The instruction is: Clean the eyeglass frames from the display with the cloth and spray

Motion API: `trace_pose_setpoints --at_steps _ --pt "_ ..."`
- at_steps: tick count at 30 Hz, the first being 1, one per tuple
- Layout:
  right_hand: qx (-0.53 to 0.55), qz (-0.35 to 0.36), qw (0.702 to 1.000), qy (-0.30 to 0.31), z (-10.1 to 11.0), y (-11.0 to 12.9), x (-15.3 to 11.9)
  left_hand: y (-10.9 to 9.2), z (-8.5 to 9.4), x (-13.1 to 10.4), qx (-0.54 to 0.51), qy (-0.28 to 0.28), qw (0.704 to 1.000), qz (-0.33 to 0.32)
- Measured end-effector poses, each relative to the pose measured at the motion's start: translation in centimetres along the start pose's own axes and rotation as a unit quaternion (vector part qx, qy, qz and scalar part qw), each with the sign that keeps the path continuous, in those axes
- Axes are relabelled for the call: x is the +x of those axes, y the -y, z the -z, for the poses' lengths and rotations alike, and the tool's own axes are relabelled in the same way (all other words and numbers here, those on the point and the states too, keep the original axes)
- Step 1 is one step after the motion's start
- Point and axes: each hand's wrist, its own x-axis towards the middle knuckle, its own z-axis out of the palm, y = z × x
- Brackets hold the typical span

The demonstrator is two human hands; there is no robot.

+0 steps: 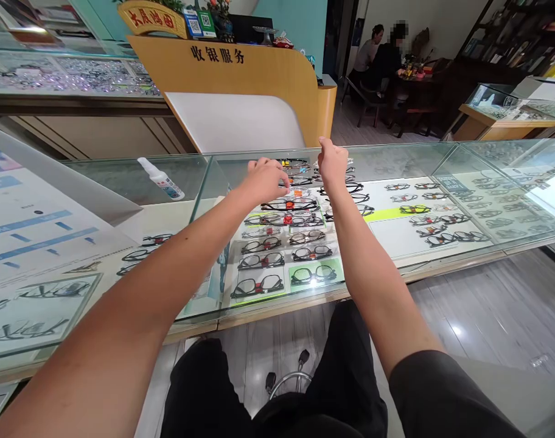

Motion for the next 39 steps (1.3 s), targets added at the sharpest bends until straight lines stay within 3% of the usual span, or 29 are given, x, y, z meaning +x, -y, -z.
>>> trace_pose_setpoints --at_steps 8,12,16,19,24,27,30,33,37,39 --pt "0.0 0.021 1.0 -0.014 0.3 -0.5 -0.3 0.4 -0.6 0.9 -0.028 -0.002 0.999 0.019" --pt "0.043 0.004 0.998 -0.039 0.7 0.1 -0.5 1.0 1.0 0.0 -0.081 -0.027 0.996 0.035" --pt "0.1 -0.03 0.994 -0.036 1.1 0.6 -0.7 1.9 3.2 -3.1 -0.166 -0.101 0.979 0.061" --pt "0.103 -0.047 0.993 -0.012 0.7 0.9 -1.1 3.0 4.2 -6.6 -0.305 -0.151 0.938 0.066" --pt "0.096 -0.049 0.993 0.047 -1.2 1.2 -2.6 4.5 4.0 -11.2 -0.6 -0.139 0.772 0.157" --pt "0.09 -0.034 0.991 0.097 -2.9 1.5 -4.1 4.8 3.5 -12.1 -0.673 -0.148 0.706 0.164" --pt "0.08 -0.011 0.989 0.128 -4.6 2.1 -6.0 4.4 3.1 -12.3 -0.701 -0.133 0.679 0.174" --pt "0.091 0.008 0.983 0.157 -5.9 2.7 -8.0 3.9 2.9 -12.5 -0.709 -0.108 0.676 0.17" --pt "0.154 -0.088 0.948 0.264 -6.7 3.3 -10.3 3.5 2.8 -13.0 -0.71 -0.1 0.68 0.155" --pt "0.167 -0.118 0.937 0.283 -6.8 3.1 -10.9 3.4 2.8 -13.1 -0.707 -0.098 0.684 0.15"
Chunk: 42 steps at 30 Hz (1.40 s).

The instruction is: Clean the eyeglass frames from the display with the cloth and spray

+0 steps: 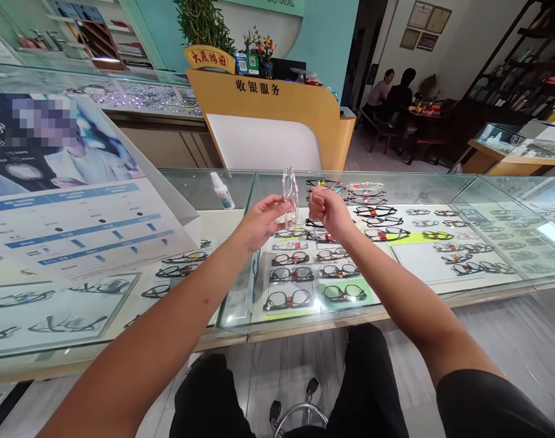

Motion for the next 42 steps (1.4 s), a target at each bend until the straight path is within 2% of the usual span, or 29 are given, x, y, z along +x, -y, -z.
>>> trace_pose_setpoints --at_steps 3,13,24,30,35,39,42 --pt "0.003 0.012 1.0 -0.003 0.0 -0.5 -0.1 0.0 0.1 -0.1 0.014 0.001 1.0 -0.005" --pt "-0.024 0.019 0.998 0.062 -0.2 -0.9 -0.4 -0.3 -0.1 -0.6 0.081 0.017 0.997 -0.001" --pt "-0.035 0.015 0.997 0.067 -0.3 -0.7 -0.7 0.0 0.0 -0.6 0.086 0.028 0.996 0.009" --pt "-0.037 0.018 0.997 0.061 -0.1 -0.8 -0.6 0.2 0.1 -0.4 0.095 0.026 0.995 -0.003" --pt "-0.048 0.025 0.997 0.048 0.7 -0.7 -0.1 0.2 0.6 0.0 0.116 -0.009 0.993 -0.021" --pt "-0.098 0.066 0.993 0.006 1.7 0.1 0.4 -0.2 1.1 0.4 0.13 -0.031 0.99 -0.036" --pt "-0.171 0.115 0.978 -0.016 2.5 0.8 0.5 -0.4 1.4 0.6 0.136 -0.035 0.989 -0.041"
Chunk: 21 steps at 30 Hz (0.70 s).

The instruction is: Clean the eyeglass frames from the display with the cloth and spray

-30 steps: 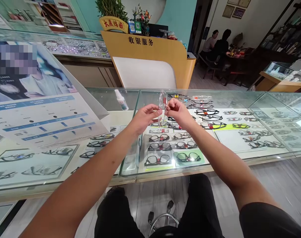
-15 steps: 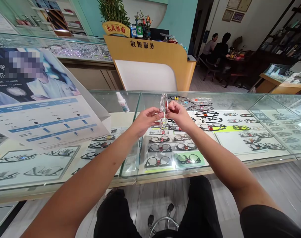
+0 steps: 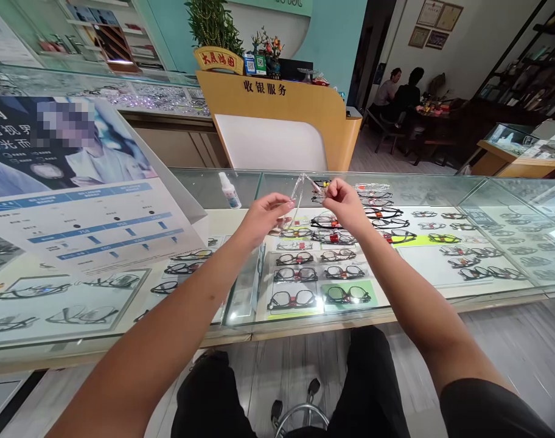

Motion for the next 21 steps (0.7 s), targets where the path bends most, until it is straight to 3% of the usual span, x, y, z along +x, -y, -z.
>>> trace_pose_setpoints --at_steps 6,12,14,18,21 --pt "-0.211 0.088 0.973 -0.021 2.0 0.5 0.2 -0.4 0.9 0.5 0.053 0.015 0.998 0.011" --pt "-0.411 0.21 0.885 -0.064 1.4 0.7 -0.5 -1.0 0.9 0.3 0.055 -0.01 0.998 -0.002" --pt "-0.442 0.215 0.87 -0.04 0.6 0.8 -1.0 -1.0 0.7 0.1 0.034 -0.013 0.999 -0.012" --pt "-0.474 0.202 0.854 0.074 -0.7 0.6 -1.9 -0.7 0.4 -0.1 0.026 0.007 0.999 -0.024" --pt "-0.487 0.207 0.844 0.088 -1.1 0.0 -2.0 -0.4 0.3 -0.3 0.025 0.017 0.999 -0.018"
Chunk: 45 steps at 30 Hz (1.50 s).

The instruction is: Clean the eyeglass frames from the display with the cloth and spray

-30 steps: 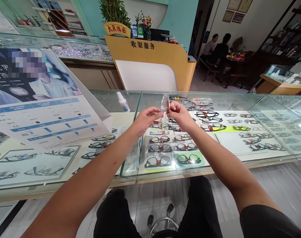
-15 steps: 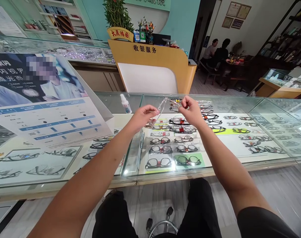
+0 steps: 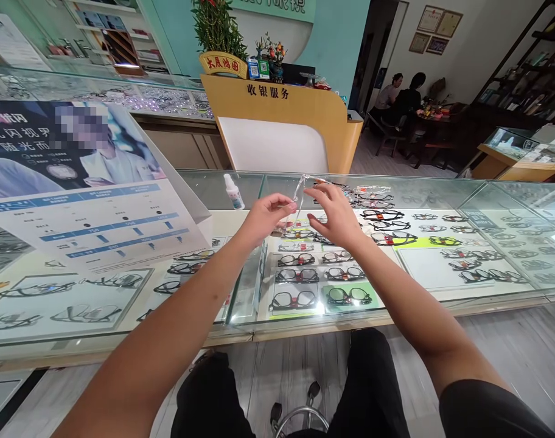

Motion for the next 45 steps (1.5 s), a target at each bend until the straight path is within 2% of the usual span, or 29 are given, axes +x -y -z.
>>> trace_pose_setpoints --at_steps 8,15,22,26,29,32,38,45 --pt "-0.051 0.003 0.999 -0.006 -0.6 -0.2 -0.2 -0.5 -0.3 -0.6 0.003 0.016 1.0 0.012" --pt "-0.036 0.001 0.999 -0.009 -0.6 -0.5 -0.2 -0.3 -0.3 -0.5 -0.011 0.022 1.0 0.007" --pt "-0.026 -0.01 0.999 -0.023 0.0 -1.4 -0.1 -0.6 0.8 0.4 -0.073 -0.073 0.994 -0.038" --pt "0.004 -0.038 0.999 0.027 0.2 -1.3 0.1 -1.1 1.4 0.8 -0.096 -0.13 0.984 -0.069" --pt "0.021 -0.048 0.996 0.065 0.2 -0.9 0.0 -1.3 1.2 0.7 -0.093 -0.144 0.982 -0.085" --pt "0.04 -0.049 0.997 0.048 0.0 -0.2 -0.2 -1.2 0.3 0.2 -0.087 -0.116 0.986 -0.077" --pt "0.099 -0.023 0.995 0.01 -1.4 1.5 -0.6 -0.4 -1.9 -1.2 -0.092 0.001 0.995 -0.034" --pt "0.162 -0.048 0.986 -0.005 -2.1 1.5 -0.9 -0.3 -2.3 -1.6 -0.119 0.056 0.991 -0.013"
